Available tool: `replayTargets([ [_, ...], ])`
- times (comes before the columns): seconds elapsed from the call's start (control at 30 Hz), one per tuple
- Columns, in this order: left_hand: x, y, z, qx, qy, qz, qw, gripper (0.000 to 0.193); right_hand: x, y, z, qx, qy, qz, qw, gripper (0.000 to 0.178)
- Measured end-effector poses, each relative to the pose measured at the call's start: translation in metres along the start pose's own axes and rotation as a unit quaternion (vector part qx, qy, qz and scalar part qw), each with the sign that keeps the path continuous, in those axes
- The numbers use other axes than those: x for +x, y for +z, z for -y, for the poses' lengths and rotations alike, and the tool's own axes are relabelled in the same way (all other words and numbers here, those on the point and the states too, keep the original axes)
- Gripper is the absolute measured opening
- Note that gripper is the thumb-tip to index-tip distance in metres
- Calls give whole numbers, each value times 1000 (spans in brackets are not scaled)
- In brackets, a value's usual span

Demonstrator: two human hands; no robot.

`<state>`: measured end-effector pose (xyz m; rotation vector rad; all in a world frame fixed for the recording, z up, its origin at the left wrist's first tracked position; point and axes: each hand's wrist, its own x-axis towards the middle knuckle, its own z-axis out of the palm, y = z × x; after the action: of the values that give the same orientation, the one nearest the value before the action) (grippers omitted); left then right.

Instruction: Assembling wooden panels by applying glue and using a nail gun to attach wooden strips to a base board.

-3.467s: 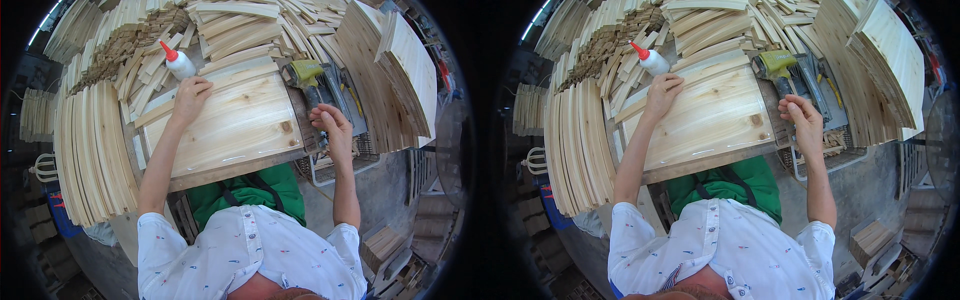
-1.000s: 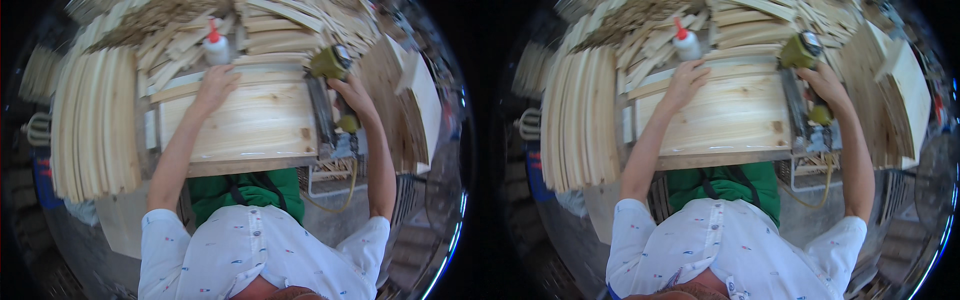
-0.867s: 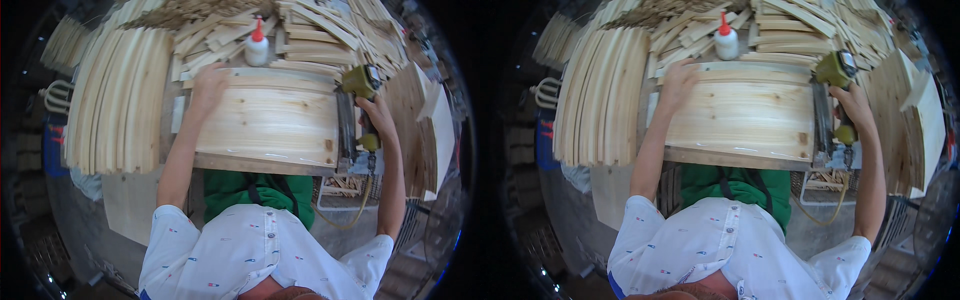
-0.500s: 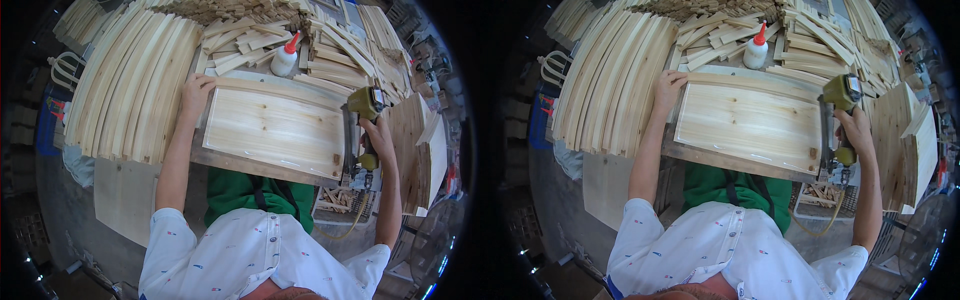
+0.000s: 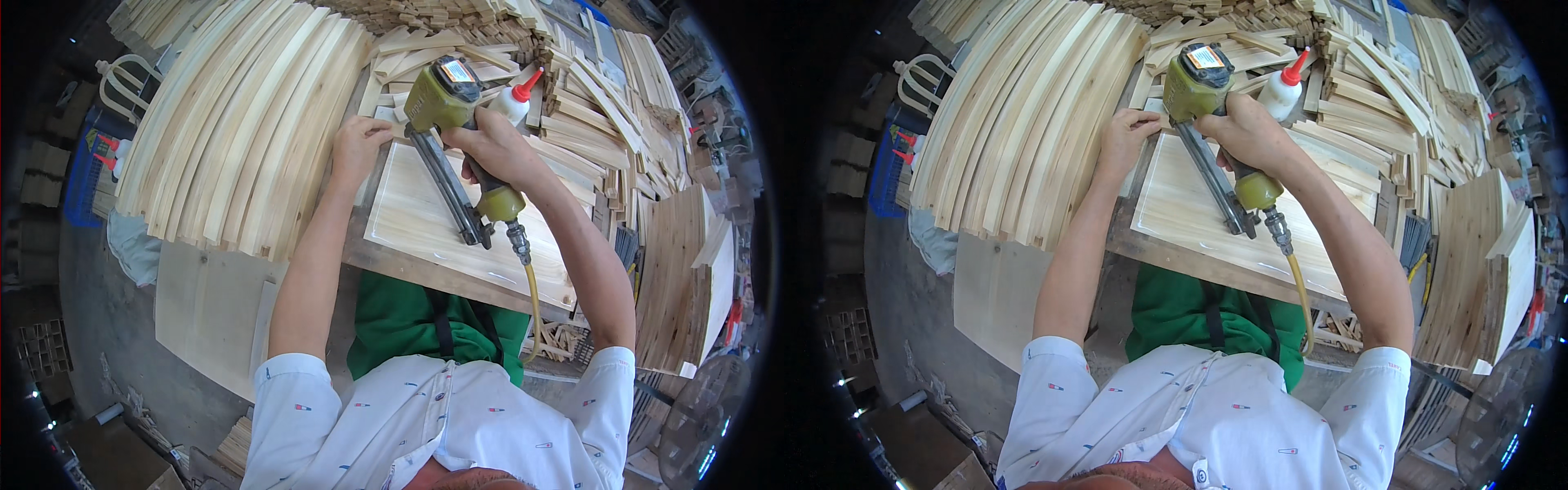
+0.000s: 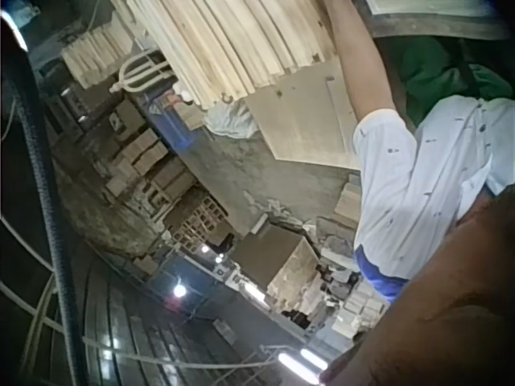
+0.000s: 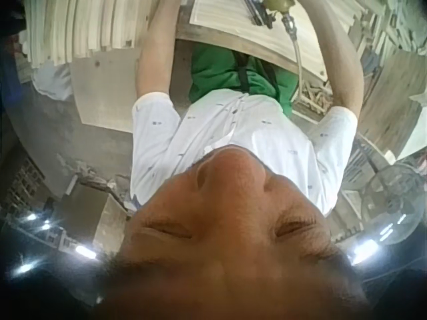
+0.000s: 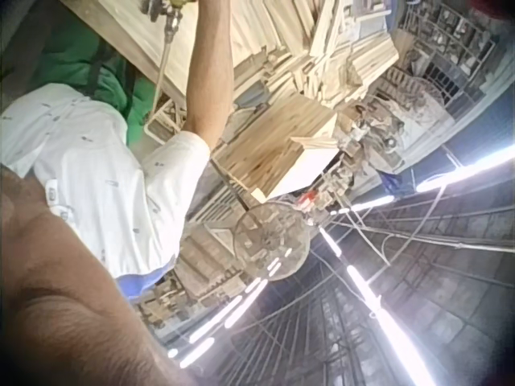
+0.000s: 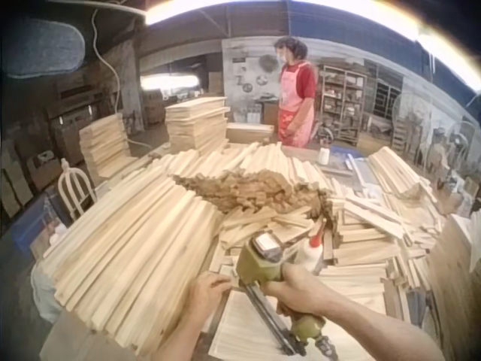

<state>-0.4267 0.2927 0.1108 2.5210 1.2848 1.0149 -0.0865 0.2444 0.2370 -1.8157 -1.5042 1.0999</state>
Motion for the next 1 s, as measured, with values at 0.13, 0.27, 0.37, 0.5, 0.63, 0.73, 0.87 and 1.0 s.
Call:
replayTargets([
  [0.13, 0, 23, -14, -52, 38, 3, 998, 33, -31, -43, -25, -81, 120, -72, 987, 31],
  [0.27, -21, 11, 4, -11, -69, -77, 995, 27, -72, -74, -52, -25, 101, -112, 988, 33],
  [0.37, -34, 16, 19, -79, -217, -39, 972, 22, -88, -84, -66, -38, 139, -152, 978, 32],
  [0.5, -37, 43, 17, -113, -212, -21, 971, 19, -104, -77, -73, -77, 187, -149, 968, 30],
  [0.63, -27, 63, -1, -205, -226, -40, 951, 17, -122, -59, -56, -16, 124, -93, 988, 29],
  [0.73, -19, 75, -20, -253, -239, -26, 937, 17, -113, -32, -31, 10, 94, -27, 995, 29],
  [0.87, -13, 94, -47, -261, -261, 13, 929, 19, -78, 11, -9, 23, 53, 53, 997, 30],
  [1.0, 3, 124, -80, -290, -223, 21, 931, 20, -56, 15, -11, 14, 38, 75, 996, 32],
])
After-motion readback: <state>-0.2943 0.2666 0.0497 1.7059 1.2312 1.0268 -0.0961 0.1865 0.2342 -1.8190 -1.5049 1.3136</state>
